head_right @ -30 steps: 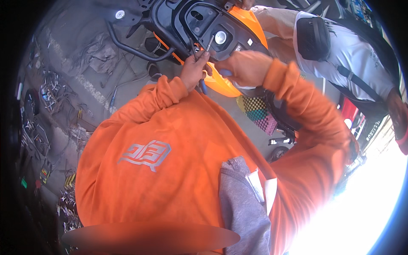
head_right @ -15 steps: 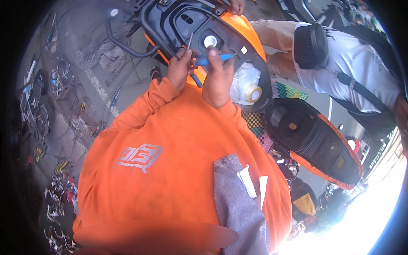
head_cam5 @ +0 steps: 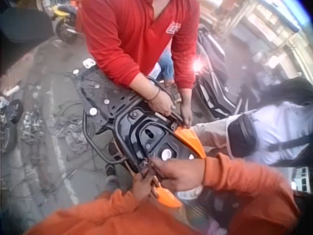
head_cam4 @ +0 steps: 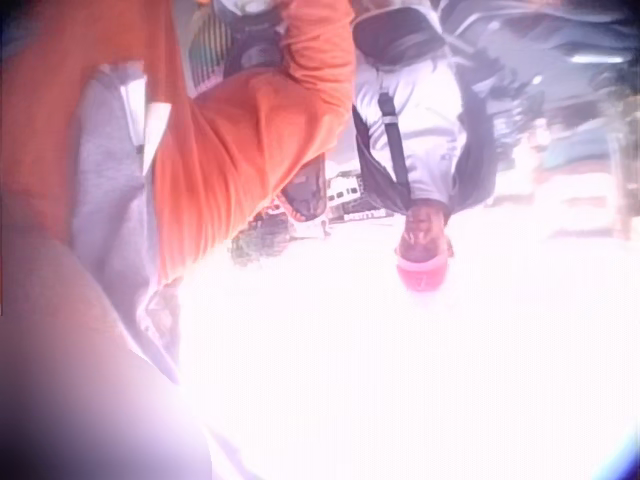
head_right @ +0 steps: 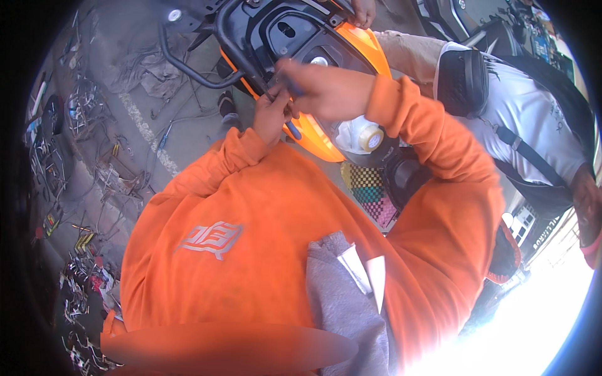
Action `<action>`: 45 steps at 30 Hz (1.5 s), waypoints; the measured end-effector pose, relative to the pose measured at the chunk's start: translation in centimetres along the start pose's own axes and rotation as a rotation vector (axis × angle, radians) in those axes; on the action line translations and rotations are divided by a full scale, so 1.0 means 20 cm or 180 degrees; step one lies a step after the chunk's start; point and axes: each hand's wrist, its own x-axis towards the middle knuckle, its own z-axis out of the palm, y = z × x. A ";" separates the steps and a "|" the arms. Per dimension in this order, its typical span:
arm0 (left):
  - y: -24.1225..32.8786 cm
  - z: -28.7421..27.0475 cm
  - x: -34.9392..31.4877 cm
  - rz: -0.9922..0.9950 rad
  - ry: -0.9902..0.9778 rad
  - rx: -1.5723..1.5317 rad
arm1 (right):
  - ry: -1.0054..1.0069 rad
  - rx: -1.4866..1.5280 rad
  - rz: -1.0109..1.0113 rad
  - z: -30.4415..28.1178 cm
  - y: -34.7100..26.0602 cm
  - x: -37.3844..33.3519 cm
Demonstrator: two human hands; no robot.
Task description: The person uses a screwdriver to tighten screws on the underside of a motorcycle's seat assembly. Another person assists by holding the assembly steady. The work continues with repeated tightening of multiple fasteners.
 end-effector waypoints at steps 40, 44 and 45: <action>0.09 -0.01 0.04 -0.0150 -0.0338 -0.0078 | 0.3557 -0.0445 0.0232 0.35 -0.06 -0.20; 0.13 -0.02 0.04 -0.0259 -0.0430 0.0199 | 0.4476 0.4172 -0.0304 0.62 0.08 -0.01; 0.15 -0.02 0.04 -0.0488 -0.0513 0.0345 | 0.4108 0.4530 -0.0612 0.64 0.11 0.04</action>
